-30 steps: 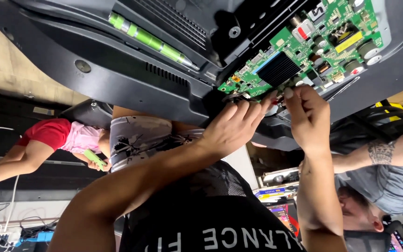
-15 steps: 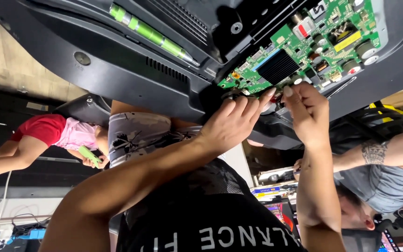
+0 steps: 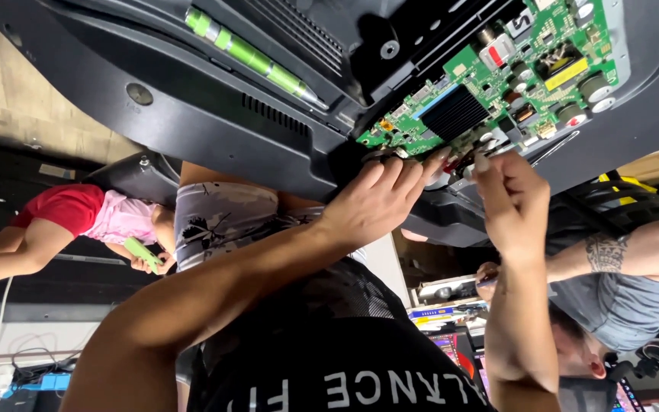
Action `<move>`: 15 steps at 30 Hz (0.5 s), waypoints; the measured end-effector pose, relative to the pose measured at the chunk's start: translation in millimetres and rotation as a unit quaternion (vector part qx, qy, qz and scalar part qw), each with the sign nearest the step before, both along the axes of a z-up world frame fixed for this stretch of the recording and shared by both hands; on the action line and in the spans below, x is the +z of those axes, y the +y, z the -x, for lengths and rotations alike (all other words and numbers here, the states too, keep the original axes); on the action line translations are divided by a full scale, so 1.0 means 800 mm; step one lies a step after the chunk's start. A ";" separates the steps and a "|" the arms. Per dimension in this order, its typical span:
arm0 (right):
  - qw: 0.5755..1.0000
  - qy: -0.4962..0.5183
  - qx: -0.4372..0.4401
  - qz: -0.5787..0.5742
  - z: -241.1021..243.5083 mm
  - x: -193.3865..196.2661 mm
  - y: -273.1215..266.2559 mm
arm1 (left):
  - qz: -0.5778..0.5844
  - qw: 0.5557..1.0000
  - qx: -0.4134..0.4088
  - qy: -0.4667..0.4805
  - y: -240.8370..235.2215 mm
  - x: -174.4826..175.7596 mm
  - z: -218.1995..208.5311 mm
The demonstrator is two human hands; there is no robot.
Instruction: The person uses a screwdriver to loosen and remove screws from a circuit board inside an open electronic device. They then disconnect several wires and lift out a long internal component with attached cables.
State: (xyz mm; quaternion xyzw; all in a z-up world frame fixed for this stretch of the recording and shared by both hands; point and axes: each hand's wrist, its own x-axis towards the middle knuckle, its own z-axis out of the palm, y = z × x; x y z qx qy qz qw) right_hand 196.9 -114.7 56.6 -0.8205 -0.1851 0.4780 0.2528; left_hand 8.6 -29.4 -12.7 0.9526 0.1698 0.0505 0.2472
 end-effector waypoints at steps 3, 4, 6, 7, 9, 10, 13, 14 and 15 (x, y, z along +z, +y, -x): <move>1.000 0.022 -0.002 -0.004 -0.004 0.003 -0.023 | -0.013 1.000 0.002 0.011 -0.007 -0.005 0.000; 1.000 0.019 -0.003 -0.005 -0.006 0.000 -0.025 | -0.014 1.000 0.001 0.008 -0.007 -0.008 -0.001; 0.999 -0.011 0.034 -0.008 -0.006 -0.003 -0.031 | -0.017 1.000 -0.007 0.012 -0.008 -0.010 0.002; 0.999 -0.011 0.031 -0.010 -0.006 -0.006 -0.035 | -0.019 1.000 -0.010 0.012 0.004 -0.001 0.000; 0.996 -0.049 0.076 -0.022 -0.005 -0.012 -0.041 | -0.016 1.000 -0.006 0.008 0.028 0.017 -0.006; 0.996 -0.049 0.073 -0.025 -0.004 -0.011 -0.038 | -0.018 1.000 -0.009 0.009 0.036 0.022 -0.007; 0.995 -0.072 0.072 -0.017 -0.002 -0.005 -0.041 | -0.022 1.000 -0.016 0.007 0.045 0.030 -0.010; 0.995 -0.086 0.055 -0.018 -0.002 -0.004 -0.047 | -0.026 1.000 -0.013 0.002 0.041 0.027 -0.010; 0.994 -0.101 0.037 -0.020 -0.003 -0.004 -0.053 | -0.031 0.999 -0.011 -0.004 0.038 0.023 -0.011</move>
